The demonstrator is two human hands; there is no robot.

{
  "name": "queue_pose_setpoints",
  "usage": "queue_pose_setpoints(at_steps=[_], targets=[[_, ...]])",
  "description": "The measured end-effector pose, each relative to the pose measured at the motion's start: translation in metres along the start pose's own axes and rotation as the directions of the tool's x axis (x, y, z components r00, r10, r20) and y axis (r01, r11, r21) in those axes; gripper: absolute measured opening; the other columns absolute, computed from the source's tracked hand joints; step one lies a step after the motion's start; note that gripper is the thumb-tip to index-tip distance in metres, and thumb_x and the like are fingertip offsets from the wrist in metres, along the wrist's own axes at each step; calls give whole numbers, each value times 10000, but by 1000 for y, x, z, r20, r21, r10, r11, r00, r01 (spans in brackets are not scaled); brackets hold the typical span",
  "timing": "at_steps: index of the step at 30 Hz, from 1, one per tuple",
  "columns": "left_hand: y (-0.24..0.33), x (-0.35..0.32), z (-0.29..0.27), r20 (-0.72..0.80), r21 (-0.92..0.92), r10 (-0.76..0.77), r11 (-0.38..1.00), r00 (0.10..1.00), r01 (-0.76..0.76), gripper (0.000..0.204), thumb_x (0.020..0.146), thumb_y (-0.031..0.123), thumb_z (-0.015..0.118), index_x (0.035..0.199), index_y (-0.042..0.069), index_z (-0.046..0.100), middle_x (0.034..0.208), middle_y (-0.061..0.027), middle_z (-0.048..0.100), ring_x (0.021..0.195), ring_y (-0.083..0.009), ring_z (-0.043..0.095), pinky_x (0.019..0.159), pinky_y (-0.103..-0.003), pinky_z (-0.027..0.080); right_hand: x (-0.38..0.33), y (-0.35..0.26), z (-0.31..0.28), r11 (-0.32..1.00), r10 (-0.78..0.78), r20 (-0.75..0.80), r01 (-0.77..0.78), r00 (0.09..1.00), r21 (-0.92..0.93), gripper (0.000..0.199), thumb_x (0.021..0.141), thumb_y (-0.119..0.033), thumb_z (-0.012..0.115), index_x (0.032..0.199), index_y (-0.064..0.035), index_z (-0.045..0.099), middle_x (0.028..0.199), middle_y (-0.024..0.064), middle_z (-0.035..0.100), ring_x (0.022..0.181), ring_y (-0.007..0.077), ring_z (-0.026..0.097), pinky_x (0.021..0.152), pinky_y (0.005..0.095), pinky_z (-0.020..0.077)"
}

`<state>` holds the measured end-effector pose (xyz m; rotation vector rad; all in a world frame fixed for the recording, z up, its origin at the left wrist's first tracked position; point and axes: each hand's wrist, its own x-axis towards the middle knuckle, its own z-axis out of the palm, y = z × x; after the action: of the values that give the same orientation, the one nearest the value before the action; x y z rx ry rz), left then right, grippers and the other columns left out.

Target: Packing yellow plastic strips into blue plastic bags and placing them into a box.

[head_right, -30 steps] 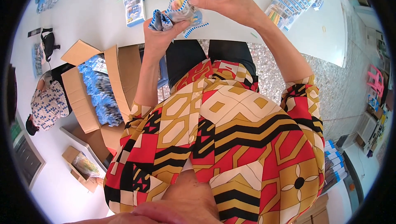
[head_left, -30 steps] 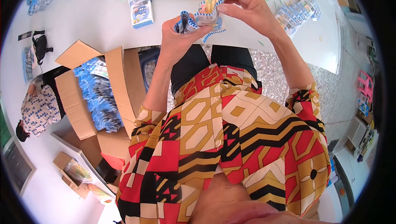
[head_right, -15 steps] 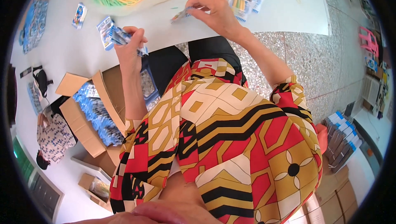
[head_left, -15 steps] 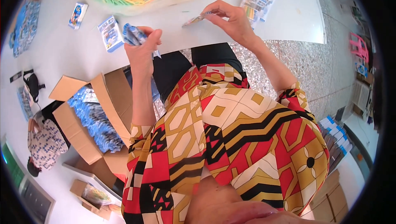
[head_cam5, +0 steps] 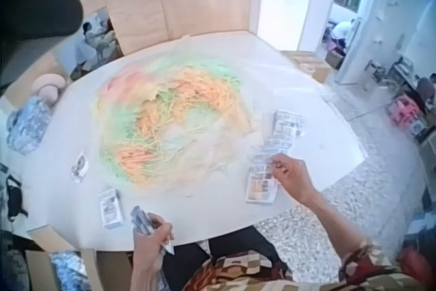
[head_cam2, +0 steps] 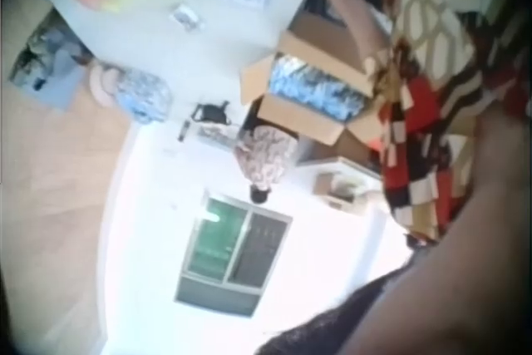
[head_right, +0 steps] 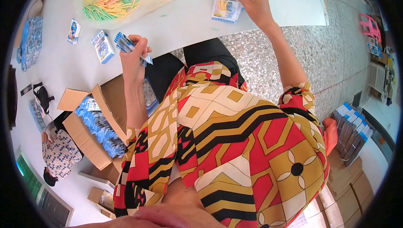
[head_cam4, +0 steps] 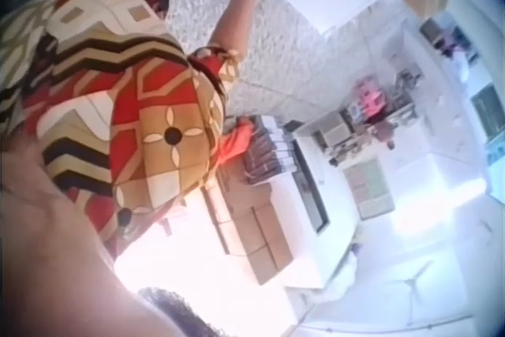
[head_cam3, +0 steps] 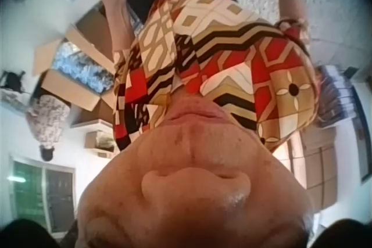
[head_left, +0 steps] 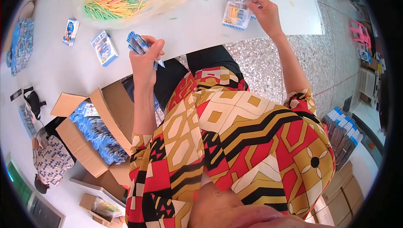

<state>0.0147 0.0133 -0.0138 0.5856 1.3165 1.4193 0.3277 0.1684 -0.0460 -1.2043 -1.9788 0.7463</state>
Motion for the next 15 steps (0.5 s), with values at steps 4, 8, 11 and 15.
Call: queue_pose_setpoints(at_steps=[4, 8, 11, 15], targets=[[2, -6, 1, -43, 102, -9, 995, 999, 13, 114, 798, 30, 637, 822, 77, 537, 691, 18, 497, 527, -70, 446, 626, -290, 472, -5, -18, 2, 961, -98, -162, 51, 982, -273, 284, 799, -40, 638, 1079, -69, 602, 969, 54, 610, 882, 148, 570, 774, 274, 476], [-3, -5, 3, -57, 56, -19, 998, 998, 23, 160, 742, 27, 690, 801, 44, 542, 656, -10, 526, 524, -83, 480, 558, -254, 458, -18, -39, 17, 830, -423, -77, 352, 903, -433, 364, 700, -41, 682, 1051, -105, 610, 1143, 99, 549, 1036, 289, 532, 885, 365, 446], [-5, -3, 13, 10, 105, -45, 994, 999, 44, 157, 745, 34, 692, 795, 45, 543, 649, -10, 531, 526, -86, 494, 546, -243, 449, -32, -38, 27, 813, -406, 21, 372, 913, -449, 361, 674, -78, 701, 1021, -102, 602, 1151, 82, 536, 1037, 276, 523, 879, 372, 434], [-4, 11, 47, 80, 295, -119, 951, 990, 90, 179, 721, 108, 744, 783, 43, 590, 656, 4, 561, 553, -67, 514, 533, -214, 416, -38, -34, 25, 863, -281, -33, 238, 959, -446, 348, 673, -86, 709, 1002, -90, 594, 1157, 82, 519, 1021, 285, 515, 846, 374, 437]])
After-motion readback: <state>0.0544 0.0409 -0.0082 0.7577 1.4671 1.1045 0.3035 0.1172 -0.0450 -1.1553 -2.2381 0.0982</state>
